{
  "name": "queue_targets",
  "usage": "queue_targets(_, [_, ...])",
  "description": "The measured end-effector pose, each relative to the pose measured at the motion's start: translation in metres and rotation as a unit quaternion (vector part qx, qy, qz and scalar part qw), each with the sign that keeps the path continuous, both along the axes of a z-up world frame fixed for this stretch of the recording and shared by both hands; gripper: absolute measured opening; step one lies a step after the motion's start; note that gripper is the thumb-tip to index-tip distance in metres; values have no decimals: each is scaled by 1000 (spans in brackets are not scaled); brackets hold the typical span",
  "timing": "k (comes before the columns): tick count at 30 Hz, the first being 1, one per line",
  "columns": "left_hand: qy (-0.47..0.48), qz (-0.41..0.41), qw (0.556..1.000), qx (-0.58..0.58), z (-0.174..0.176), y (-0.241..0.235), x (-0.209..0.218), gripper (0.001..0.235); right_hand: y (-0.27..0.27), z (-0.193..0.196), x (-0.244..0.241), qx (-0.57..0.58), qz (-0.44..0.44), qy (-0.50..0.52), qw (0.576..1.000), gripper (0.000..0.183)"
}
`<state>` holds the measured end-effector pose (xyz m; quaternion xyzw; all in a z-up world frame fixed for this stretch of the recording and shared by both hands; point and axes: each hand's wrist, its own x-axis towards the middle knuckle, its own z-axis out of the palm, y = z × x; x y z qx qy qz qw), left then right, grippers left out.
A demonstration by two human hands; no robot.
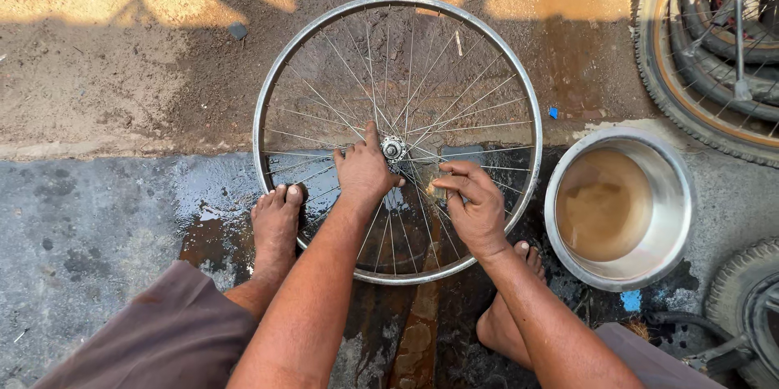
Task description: The person scrubs the spokes and hub of a bicycle wheel using a small brush and water from a metal bowl. The wheel is held steady with one hand while the other hand scrubs the metal parts. The person occasionally dips the brush into the bowl to wet it.
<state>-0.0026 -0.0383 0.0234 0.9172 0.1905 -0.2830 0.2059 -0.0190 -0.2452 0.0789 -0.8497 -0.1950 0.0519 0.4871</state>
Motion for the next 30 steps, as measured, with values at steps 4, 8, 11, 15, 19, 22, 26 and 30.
queue_targets(4, [5, 27, 999, -19, -11, -1, 3, 144, 0, -1, -2, 37, -10, 50, 998, 22])
queue_targets(8, [25, 12, 999, -16, -14, -1, 11, 145, -5, -15, -5, -15, -18, 50, 998, 15])
queue_targets(11, [25, 14, 999, -16, -14, -2, 10, 144, -14, -33, -4, -60, 11, -23, 998, 13])
queue_targets(15, [31, 0, 999, -7, -17, -2, 10, 142, -22, -54, -4, -76, -7, 115, 990, 10])
queue_targets(19, [31, -1, 999, -9, -16, -2, 10, 143, -3, -62, -1, -97, -61, 171, 979, 18])
queue_targets(22, [26, 2, 1000, -10, -12, -2, 10, 143, 20, -64, 4, -96, -106, 179, 973, 24])
queue_targets(26, [30, 2, 999, -10, -10, -2, 10, 143, 30, -67, 8, -140, -47, 64, 987, 12])
queue_targets(30, [31, 1, 999, -15, -11, -2, 11, 143, 28, -74, 5, -137, -63, 50, 987, 12])
